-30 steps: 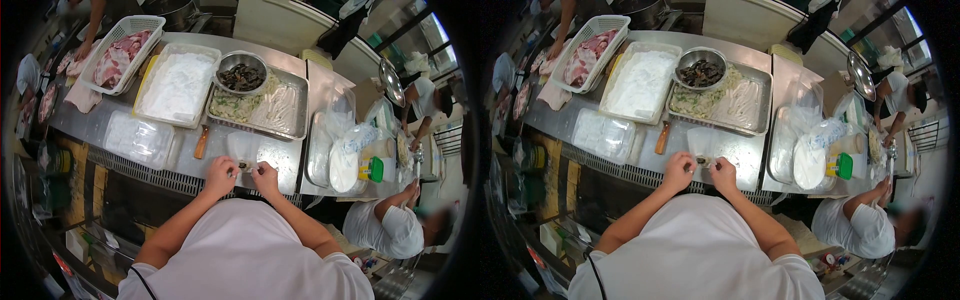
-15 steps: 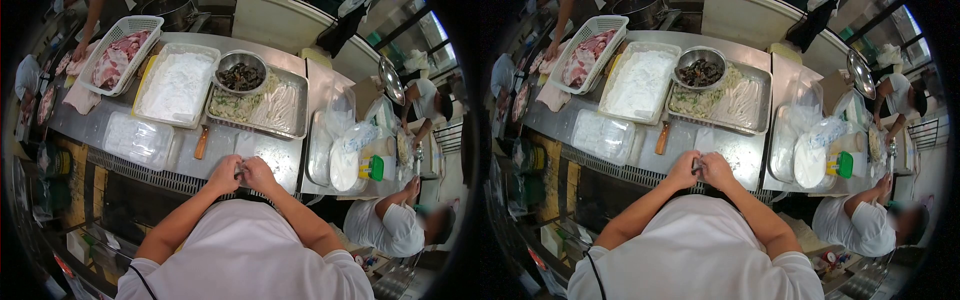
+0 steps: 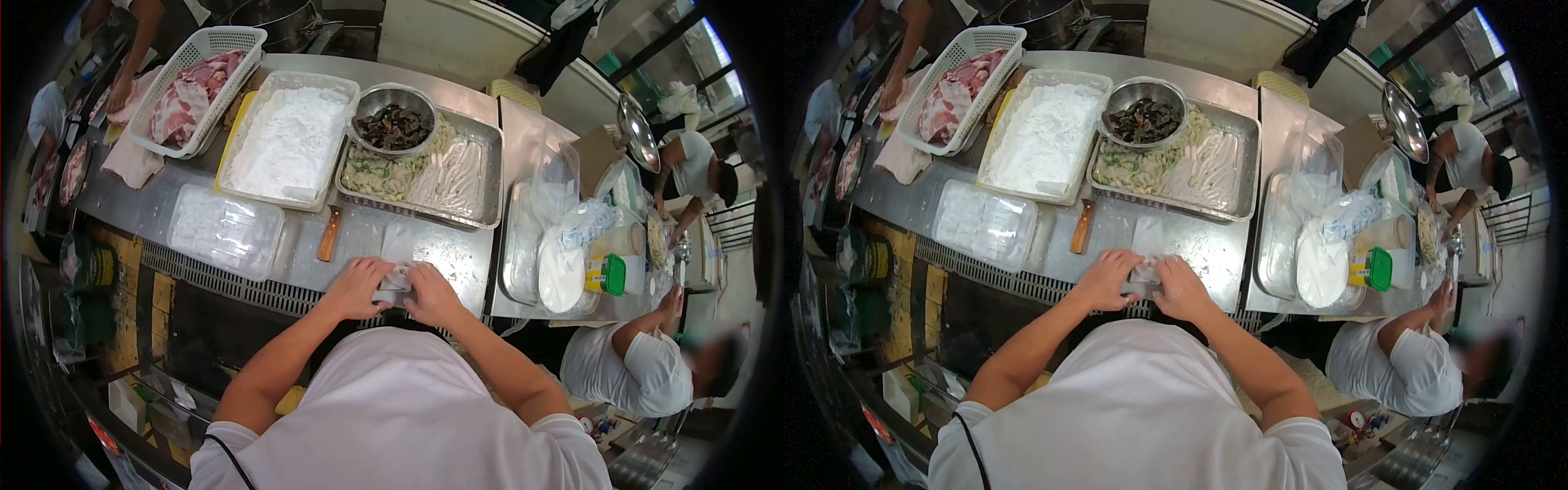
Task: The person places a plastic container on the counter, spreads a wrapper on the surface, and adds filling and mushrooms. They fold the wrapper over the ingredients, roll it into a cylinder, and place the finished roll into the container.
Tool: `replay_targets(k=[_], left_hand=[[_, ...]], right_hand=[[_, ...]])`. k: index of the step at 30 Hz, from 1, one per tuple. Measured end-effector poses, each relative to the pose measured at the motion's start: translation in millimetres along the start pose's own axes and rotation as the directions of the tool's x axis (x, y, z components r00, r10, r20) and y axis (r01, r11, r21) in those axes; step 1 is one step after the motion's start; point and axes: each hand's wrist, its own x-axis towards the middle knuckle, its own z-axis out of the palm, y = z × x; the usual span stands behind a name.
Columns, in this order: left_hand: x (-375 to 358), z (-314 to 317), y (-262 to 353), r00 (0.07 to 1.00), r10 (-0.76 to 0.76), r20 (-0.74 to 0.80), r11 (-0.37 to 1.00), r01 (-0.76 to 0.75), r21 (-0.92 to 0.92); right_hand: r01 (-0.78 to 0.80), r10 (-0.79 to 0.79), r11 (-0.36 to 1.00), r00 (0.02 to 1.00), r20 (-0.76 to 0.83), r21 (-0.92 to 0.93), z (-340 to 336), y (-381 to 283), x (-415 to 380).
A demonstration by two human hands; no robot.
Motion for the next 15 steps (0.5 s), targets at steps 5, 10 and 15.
replay_targets(k=[5,10,15], left_hand=[[-17.1,27.7,-13.6,0.985,0.161,-0.065,0.983,-0.154,0.104],[-25.4,45.6,-15.3,0.961,0.215,-0.176,0.975,-0.199,0.102],[-16.8,41.6,-9.2,0.929,0.206,-0.308,0.978,-0.209,0.024]], right_hand=[[0.034,0.006,0.973,0.985,0.174,-0.229,14.0,2.3,-18.0],[0.127,-0.133,0.971,0.991,-0.017,-0.201,48.4,25.8,-33.0],[0.062,-0.080,0.993,0.980,-0.183,-0.102,52.9,24.4,-32.2]])
